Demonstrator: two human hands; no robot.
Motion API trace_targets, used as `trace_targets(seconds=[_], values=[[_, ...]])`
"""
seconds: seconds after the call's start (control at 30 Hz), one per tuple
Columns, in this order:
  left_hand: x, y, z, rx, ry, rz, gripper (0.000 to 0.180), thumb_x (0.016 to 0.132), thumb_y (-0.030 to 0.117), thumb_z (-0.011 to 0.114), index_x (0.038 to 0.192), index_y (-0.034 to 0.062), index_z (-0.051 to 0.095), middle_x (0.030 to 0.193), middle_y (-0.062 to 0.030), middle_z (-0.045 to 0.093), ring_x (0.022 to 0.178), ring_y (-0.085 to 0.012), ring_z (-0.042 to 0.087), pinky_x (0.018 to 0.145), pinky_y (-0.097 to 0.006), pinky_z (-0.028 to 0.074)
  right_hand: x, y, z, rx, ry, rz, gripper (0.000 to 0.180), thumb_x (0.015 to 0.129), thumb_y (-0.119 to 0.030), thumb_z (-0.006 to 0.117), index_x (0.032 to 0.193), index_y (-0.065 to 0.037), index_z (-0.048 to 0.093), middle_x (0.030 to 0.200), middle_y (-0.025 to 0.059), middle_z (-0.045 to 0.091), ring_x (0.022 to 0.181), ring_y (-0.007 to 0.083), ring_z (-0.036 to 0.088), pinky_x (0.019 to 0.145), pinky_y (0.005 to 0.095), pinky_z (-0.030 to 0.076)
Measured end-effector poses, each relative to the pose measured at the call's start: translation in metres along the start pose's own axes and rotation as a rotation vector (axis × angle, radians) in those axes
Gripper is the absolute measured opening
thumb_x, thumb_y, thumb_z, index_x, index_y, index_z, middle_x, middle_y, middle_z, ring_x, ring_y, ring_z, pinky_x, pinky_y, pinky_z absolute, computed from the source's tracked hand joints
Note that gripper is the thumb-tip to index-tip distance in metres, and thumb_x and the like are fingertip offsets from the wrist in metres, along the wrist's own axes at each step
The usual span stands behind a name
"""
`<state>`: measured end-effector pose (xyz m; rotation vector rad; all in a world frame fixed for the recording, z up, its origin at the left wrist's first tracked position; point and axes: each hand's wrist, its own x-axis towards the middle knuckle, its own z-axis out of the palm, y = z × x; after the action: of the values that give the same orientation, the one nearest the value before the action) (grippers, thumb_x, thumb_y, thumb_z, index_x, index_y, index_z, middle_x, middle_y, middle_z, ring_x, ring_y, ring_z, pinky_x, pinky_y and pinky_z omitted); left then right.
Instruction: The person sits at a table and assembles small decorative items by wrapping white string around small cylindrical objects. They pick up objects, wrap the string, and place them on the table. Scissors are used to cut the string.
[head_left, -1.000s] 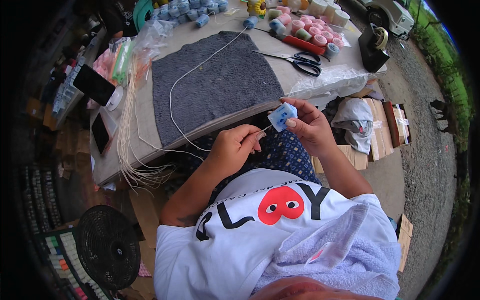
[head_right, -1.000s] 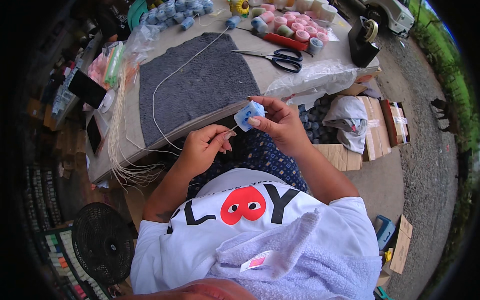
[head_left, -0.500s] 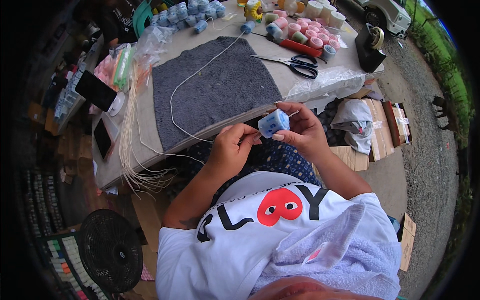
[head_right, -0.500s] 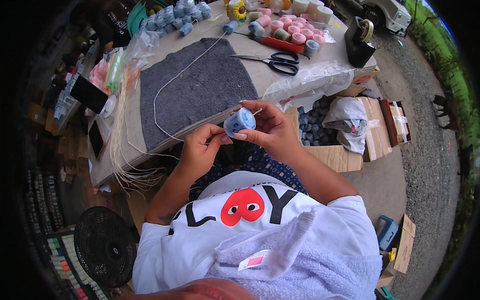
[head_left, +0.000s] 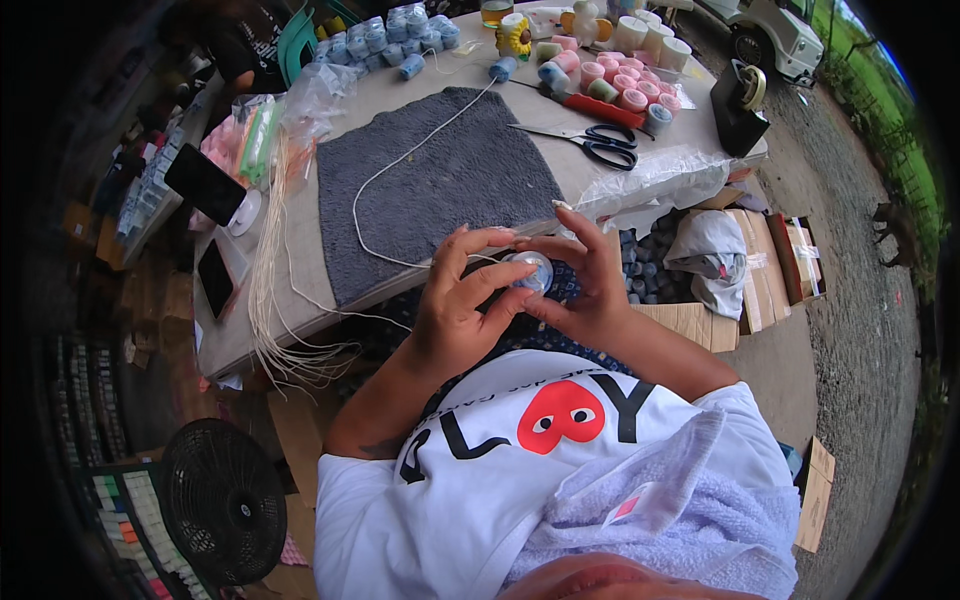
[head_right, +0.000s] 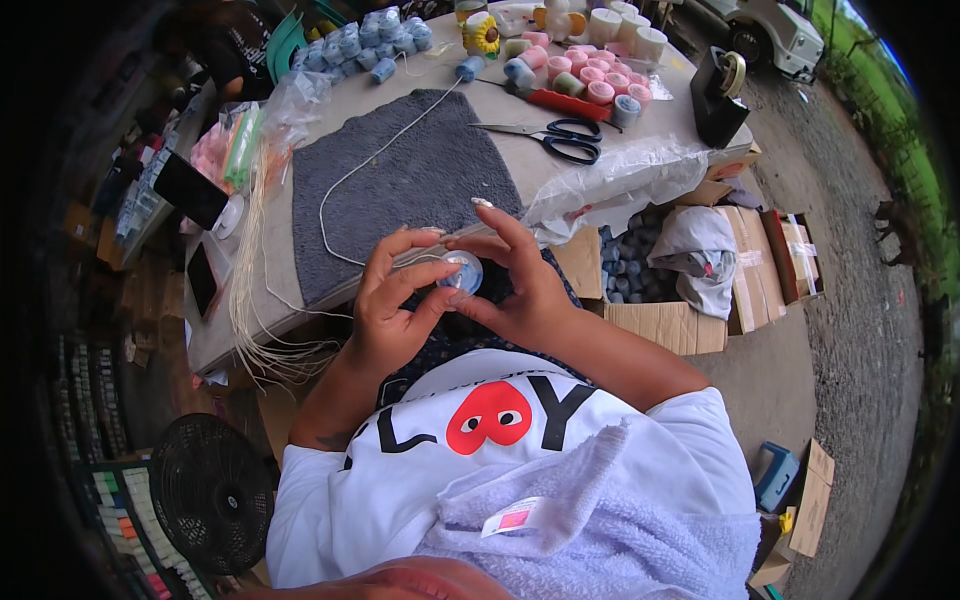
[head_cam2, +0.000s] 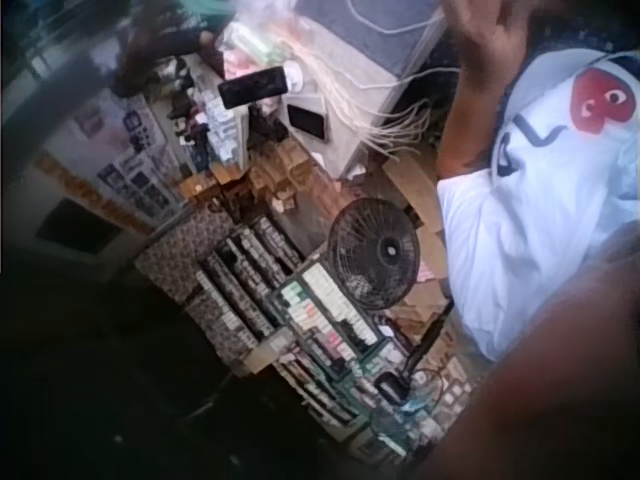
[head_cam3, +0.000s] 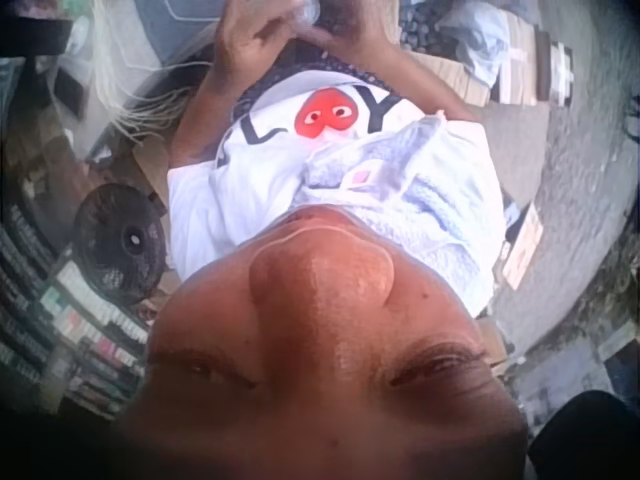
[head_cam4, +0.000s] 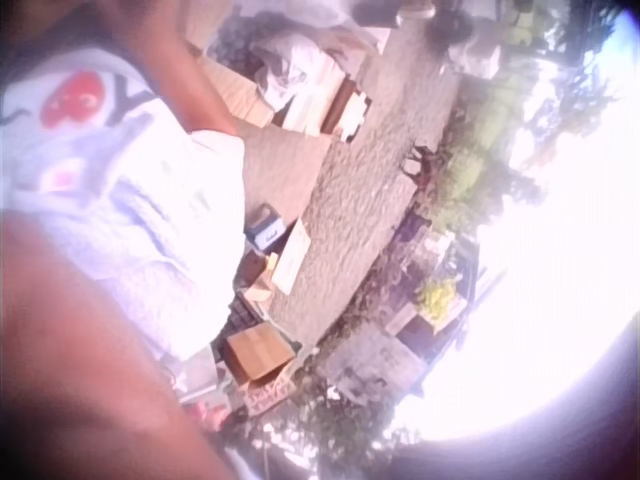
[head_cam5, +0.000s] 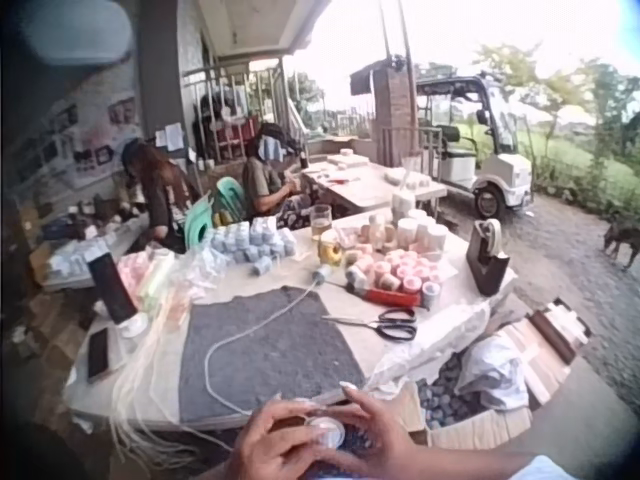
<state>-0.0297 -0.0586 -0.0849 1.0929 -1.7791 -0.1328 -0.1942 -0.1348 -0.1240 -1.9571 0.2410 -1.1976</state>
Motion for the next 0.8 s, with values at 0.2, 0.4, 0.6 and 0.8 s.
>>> trace_targets(seconds=[0.2,0.4,0.6,0.8], values=[[-0.013,0.032,-0.048,-0.108,0.230,0.002,0.009,0.086,0.017,0.063,0.090,0.0128,0.057,0.104,-0.0118,0.052,0.107,-0.0290,0.053,0.100,-0.050,0.035,0.040,-0.007,0.013,-0.168,-0.197,-0.263,0.077,0.072,-0.010,0.075,0.135,-0.008,0.032,0.118,0.0103,0.059,0.110,0.0246,0.057,0.097,0.0435,0.035],[-0.044,0.092,-0.165,-0.782,0.694,0.286,0.010,0.084,0.013,0.066,0.088,0.0202,0.060,0.090,0.0105,0.055,0.098,-0.0114,0.053,0.111,-0.055,0.000,0.146,0.089,0.011,-0.706,-0.221,-0.378,0.047,0.080,-0.016,0.064,0.126,-0.020,0.050,0.128,0.0001,0.054,0.121,0.0180,0.048,0.100,0.0544,0.028],[-0.078,0.105,-0.232,-0.776,0.870,0.399,0.012,0.084,0.001,0.057,0.078,0.0083,0.064,0.083,0.0043,0.057,0.070,-0.0065,0.055,0.108,-0.042,0.014,0.187,0.189,-0.025,-1.088,-0.346,0.179,0.055,0.083,-0.010,0.052,0.133,-0.032,0.044,0.147,0.0014,0.034,0.136,0.0254,0.031,0.102,0.0676,0.015],[-0.064,0.024,-0.171,-0.556,0.797,-0.123,0.014,0.094,0.014,0.050,0.107,0.0083,0.052,0.100,-0.0044,0.051,0.072,-0.0102,0.050,0.102,-0.042,0.031,0.158,0.165,-0.036,-0.970,-0.294,0.182,0.058,0.077,-0.007,0.053,0.132,-0.022,0.046,0.140,0.0081,0.042,0.131,0.0251,0.038,0.103,0.0636,0.019]])
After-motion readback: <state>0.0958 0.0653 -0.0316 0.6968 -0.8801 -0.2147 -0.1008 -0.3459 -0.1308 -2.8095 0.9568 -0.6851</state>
